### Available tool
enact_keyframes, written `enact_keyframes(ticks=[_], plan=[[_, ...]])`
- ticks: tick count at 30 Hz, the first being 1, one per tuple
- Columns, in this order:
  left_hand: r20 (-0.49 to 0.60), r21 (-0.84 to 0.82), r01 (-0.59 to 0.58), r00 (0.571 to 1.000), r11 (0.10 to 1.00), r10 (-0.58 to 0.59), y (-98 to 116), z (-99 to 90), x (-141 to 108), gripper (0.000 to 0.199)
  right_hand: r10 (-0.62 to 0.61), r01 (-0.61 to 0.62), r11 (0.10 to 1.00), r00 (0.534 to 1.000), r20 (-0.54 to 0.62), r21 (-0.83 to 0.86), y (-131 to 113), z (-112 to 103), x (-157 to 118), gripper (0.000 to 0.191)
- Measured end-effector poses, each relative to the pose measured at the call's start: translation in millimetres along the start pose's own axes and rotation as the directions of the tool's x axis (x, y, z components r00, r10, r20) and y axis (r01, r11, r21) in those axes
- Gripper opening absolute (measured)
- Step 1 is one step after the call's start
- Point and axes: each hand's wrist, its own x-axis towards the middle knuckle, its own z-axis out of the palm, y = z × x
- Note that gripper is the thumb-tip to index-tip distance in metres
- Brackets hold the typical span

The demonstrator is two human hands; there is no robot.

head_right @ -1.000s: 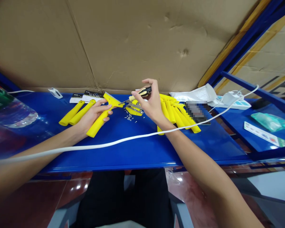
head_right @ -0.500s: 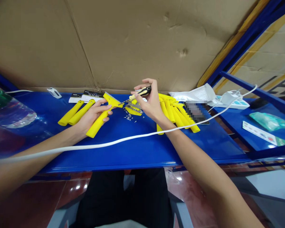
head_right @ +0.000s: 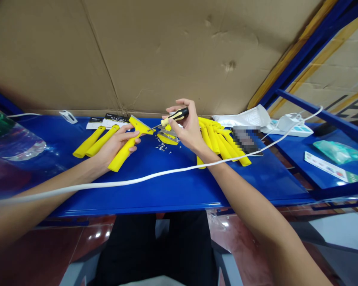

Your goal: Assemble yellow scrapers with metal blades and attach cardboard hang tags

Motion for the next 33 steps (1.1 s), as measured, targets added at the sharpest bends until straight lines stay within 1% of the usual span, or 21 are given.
enact_keyframes(ticks=[4,7,12,14,17,19,21,24,26,29,33], plan=[[0.008,-0.013,0.001,1.000,1.000,-0.001,0,0.0,0,0.048,-0.009,0.003,0.995,0.998,-0.058,-0.098,0,-2,1,0.057],[-0.004,0.001,0.001,1.000,1.000,-0.001,0,0.9,-1,0.049,-0.015,0.005,0.993,0.996,-0.087,-0.115,4,-5,2,0.058],[0.004,-0.007,-0.008,1.000,1.000,0.008,-1,-0.9,1,0.050,-0.010,0.010,1.000,1.000,0.009,-0.003,6,-3,1,0.064],[0.012,-0.008,-0.014,1.000,1.000,0.014,-1,-2.0,1,0.050,0.000,0.000,1.000,1.000,0.002,-0.017,3,-1,0,0.061],[0.014,-0.009,-0.007,1.000,1.000,0.007,0,-2.3,1,0.050,0.002,-0.006,0.997,0.999,-0.050,-0.077,-1,1,0,0.057],[0.012,-0.009,0.001,1.000,1.000,-0.001,0,-1.7,1,0.049,0.000,-0.007,0.994,0.998,-0.061,-0.108,-3,0,1,0.056],[0.014,-0.008,0.002,1.000,1.000,-0.002,1,-1.1,0,0.049,0.004,-0.008,0.997,0.999,-0.041,-0.080,-4,0,1,0.059],[0.017,-0.012,-0.001,1.000,1.000,0.001,1,-0.9,0,0.049,0.029,-0.029,1.000,0.999,0.029,0.005,-5,-2,1,0.065],[0.016,-0.019,-0.001,1.000,1.000,0.002,1,-1.2,1,0.048,0.044,-0.044,0.999,0.998,0.050,0.005,-5,-3,0,0.065],[0.011,-0.027,-0.001,1.000,1.000,0.001,1,-2.0,2,0.047,0.057,-0.056,0.998,0.998,0.036,-0.026,-4,-5,0,0.061],[0.016,-0.030,0.000,1.000,1.000,0.000,0,-3.6,3,0.047,0.084,-0.084,0.996,0.996,0.029,-0.020,-3,-7,2,0.059]])
